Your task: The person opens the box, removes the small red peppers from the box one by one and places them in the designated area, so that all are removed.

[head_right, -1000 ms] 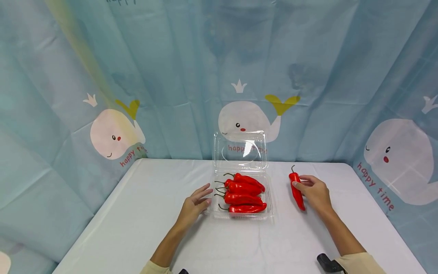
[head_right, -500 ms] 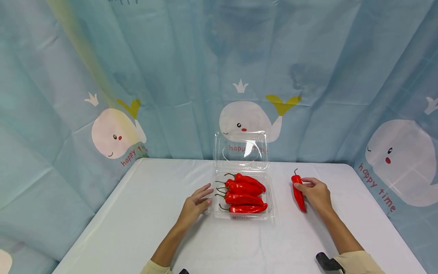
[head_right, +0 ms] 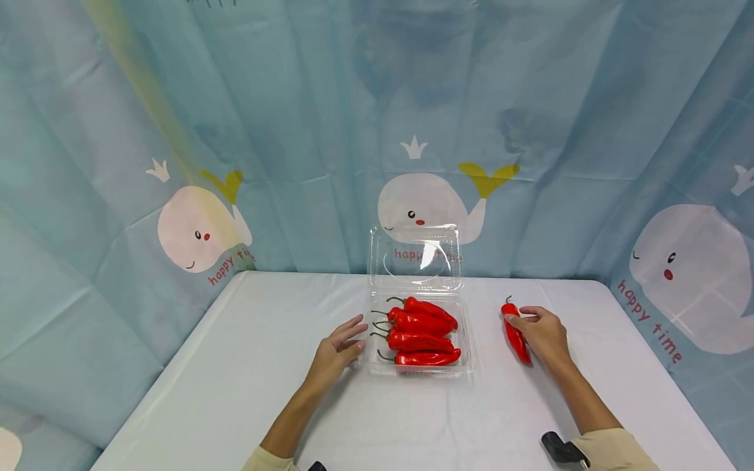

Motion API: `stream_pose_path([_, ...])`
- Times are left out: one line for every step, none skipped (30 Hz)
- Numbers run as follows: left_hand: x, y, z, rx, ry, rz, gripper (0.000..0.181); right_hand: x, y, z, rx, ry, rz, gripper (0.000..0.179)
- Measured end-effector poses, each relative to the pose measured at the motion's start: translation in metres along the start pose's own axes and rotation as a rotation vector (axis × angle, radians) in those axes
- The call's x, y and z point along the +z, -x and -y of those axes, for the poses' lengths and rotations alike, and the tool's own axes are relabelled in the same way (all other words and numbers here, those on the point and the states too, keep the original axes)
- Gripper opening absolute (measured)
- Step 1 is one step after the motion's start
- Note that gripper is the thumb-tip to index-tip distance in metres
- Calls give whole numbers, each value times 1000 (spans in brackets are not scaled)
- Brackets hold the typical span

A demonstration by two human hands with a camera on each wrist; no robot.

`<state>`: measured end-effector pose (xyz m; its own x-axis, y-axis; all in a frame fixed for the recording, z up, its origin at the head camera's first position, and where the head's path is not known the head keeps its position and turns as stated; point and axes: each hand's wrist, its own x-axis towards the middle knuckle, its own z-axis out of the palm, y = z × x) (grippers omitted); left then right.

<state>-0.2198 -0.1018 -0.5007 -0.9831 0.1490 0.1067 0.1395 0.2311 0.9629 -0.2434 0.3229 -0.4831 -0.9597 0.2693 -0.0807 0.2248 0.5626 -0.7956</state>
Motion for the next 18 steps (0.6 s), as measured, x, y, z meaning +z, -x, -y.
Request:
stream_pose_path([0, 0, 0, -1, 0, -1, 39, 0, 0, 0, 0, 1, 1, 71])
stream_pose_path([0, 0, 0, -2, -1, -3, 39, 0, 0, 0, 2, 3, 4, 71])
stream_pose_path([0, 0, 0, -3, -2, -4, 39, 0, -1, 0, 4, 3, 6, 71])
stream_pose_path([0, 0, 0, -4, -2, -5, 39, 0, -1, -1, 6, 4, 7, 72])
stream_pose_path([0, 0, -1, -3, -2, -6, 38, 0, -1, -1, 9, 5, 8, 72])
stream_pose_path([0, 0, -1, -4, -2, -7, 38, 0, -1, -1, 10, 6, 9, 72])
stream_pose_path([0, 0, -1, -5, -2, -7, 38, 0, -1, -2, 12, 8, 9, 72])
stream_pose_path([0, 0, -1, -6, -2, -7, 38, 0, -2, -2, 14, 9, 10, 73])
stream_pose_path([0, 0, -1, -7, 0, -7, 38, 0, -2, -2, 16, 11, 10, 72])
stream_pose_path([0, 0, -1, -7, 2, -6, 38, 0, -2, -2, 18, 12, 11, 72])
stream_pose_path([0, 0, -1, -7, 3, -6, 38, 0, -2, -2, 21, 14, 12, 72])
stream_pose_path([0, 0, -1, -8, 4, -5, 38, -1, -3, -2, 25, 18, 12, 73])
stream_pose_path([0, 0, -2, -6, 6, -5, 38, -1, -3, -2, 28, 23, 13, 73])
stream_pose_path([0, 0, -2, -6, 8, -5, 38, -1, -3, -1, 30, 25, 13, 73])
stream_pose_path([-1, 0, -2, -7, 8, -5, 39, -2, -4, -1, 30, 29, 14, 73])
stream_pose_path([-1, 0, -2, -8, 6, -5, 39, -2, -4, -1, 30, 33, 14, 74])
stream_pose_path([-1, 0, -1, -6, 6, -6, 39, -2, -4, -1, 27, 38, 13, 74])
stream_pose_path([-1, 0, -1, -9, 6, -6, 39, -2, -3, -1, 25, 43, 12, 74])
